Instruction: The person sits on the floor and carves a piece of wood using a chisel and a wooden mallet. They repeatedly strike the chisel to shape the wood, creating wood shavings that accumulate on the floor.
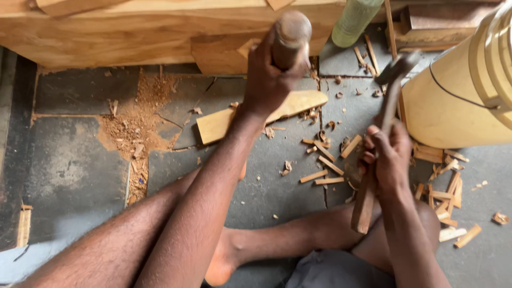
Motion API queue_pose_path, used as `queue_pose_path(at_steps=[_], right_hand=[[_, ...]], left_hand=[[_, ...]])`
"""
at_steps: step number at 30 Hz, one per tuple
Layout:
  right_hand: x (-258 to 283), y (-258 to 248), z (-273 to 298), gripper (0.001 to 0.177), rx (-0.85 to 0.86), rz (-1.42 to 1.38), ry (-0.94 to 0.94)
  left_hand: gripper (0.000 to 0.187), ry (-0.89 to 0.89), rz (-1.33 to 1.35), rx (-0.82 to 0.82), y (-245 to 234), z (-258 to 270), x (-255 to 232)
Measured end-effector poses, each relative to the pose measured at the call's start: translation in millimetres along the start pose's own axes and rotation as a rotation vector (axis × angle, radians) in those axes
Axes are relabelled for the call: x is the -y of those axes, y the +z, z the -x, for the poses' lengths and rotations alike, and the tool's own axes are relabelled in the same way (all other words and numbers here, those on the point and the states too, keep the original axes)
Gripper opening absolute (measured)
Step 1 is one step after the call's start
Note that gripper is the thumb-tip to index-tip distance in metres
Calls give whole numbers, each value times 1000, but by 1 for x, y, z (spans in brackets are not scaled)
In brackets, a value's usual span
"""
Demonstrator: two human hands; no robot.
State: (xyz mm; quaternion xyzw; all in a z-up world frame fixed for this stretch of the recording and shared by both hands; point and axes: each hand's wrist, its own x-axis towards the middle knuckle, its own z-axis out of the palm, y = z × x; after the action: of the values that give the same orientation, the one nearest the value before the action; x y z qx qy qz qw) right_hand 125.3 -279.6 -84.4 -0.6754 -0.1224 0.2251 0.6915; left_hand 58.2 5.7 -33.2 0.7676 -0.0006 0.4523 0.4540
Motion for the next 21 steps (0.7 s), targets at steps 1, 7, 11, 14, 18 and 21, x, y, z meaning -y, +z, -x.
queue_pose_path(at_steps=[1, 7, 11, 14, 18, 21], right_hand=[[15, 3, 9, 21, 70, -134, -85], [134, 1, 30, 31, 165, 27, -259], [183, 7, 33, 26, 216, 393, -347], [204, 13, 35, 24, 255, 627, -392], [223, 17, 34, 26, 291, 860, -410], [215, 18, 40, 31, 300, 898, -402]], left_hand=[[45, -92, 30, -12, -3, 2, 0], [50, -46, 97, 16, 2, 2, 0], [53, -32, 77, -4, 5, 1, -1], [56, 13, 47, -10, 4, 2, 1], [61, 36, 39, 12, 7, 4, 12], [66, 6, 42, 7, 11, 6, 21]])
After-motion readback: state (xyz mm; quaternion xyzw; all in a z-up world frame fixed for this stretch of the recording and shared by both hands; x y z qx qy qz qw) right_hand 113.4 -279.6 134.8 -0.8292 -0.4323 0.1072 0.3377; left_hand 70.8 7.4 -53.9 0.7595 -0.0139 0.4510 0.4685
